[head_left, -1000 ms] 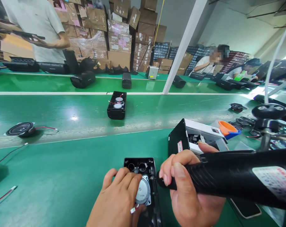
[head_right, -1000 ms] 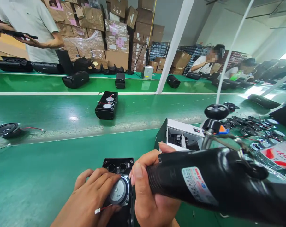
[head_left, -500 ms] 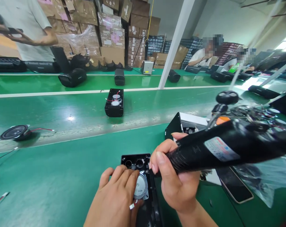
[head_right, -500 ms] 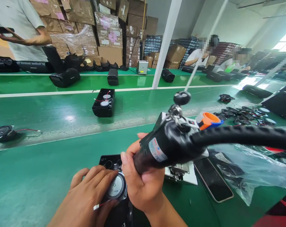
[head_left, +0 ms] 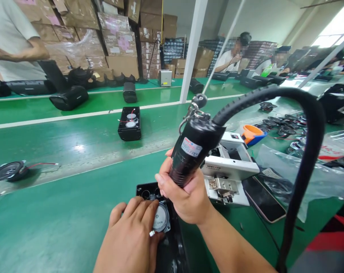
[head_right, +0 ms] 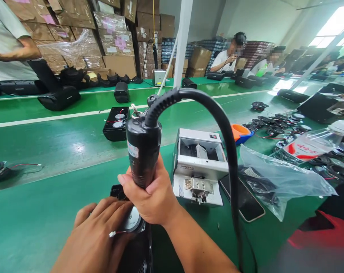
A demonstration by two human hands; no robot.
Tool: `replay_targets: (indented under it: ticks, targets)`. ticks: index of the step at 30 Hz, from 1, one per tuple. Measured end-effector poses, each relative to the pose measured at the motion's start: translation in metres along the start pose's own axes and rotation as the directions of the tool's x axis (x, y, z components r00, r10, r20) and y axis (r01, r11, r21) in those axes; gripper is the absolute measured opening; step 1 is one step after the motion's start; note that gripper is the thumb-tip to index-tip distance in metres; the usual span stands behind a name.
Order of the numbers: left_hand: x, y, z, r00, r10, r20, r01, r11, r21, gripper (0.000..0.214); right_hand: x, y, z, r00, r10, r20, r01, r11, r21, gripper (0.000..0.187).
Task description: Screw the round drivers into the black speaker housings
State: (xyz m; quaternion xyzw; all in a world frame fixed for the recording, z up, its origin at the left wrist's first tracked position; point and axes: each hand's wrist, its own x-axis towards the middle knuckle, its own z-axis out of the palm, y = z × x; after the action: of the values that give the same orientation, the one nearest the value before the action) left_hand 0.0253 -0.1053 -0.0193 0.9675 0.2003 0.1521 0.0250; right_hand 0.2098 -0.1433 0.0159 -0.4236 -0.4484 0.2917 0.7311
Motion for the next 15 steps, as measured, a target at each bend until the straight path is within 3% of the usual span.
replay_targets:
  ticks: [6, 11, 13, 15]
  targets:
    - [0.002, 0.000, -0.001, 0.995, -0.036, 0.088, 0.044, 0.995, -0.089, 0.044, -0.003, 0.001, 0.005, 1.000, -0.023, -0.020, 0.022, 0.998, -0.059, 0.025]
    - [0.006, -0.007, -0.001, 0.977, -0.101, 0.187, 0.142, 0.965, -0.220, 0.032, -0.012, 0.003, 0.014, 0.996, -0.084, -0.035, 0.082, 0.995, -0.060, 0.033]
    - [0.004, -0.011, -0.001, 0.979, -0.088, 0.184, 0.133, 0.958, -0.253, 0.033, -0.019, -0.011, 0.011, 0.984, -0.160, -0.075, 0.156, 0.986, -0.051, 0.031]
    - [0.001, -0.013, 0.001, 0.989, -0.077, 0.129, 0.106, 0.965, -0.239, 0.038, -0.026, -0.035, 0.002, 0.931, -0.320, -0.176, 0.307, 0.947, -0.096, 0.033]
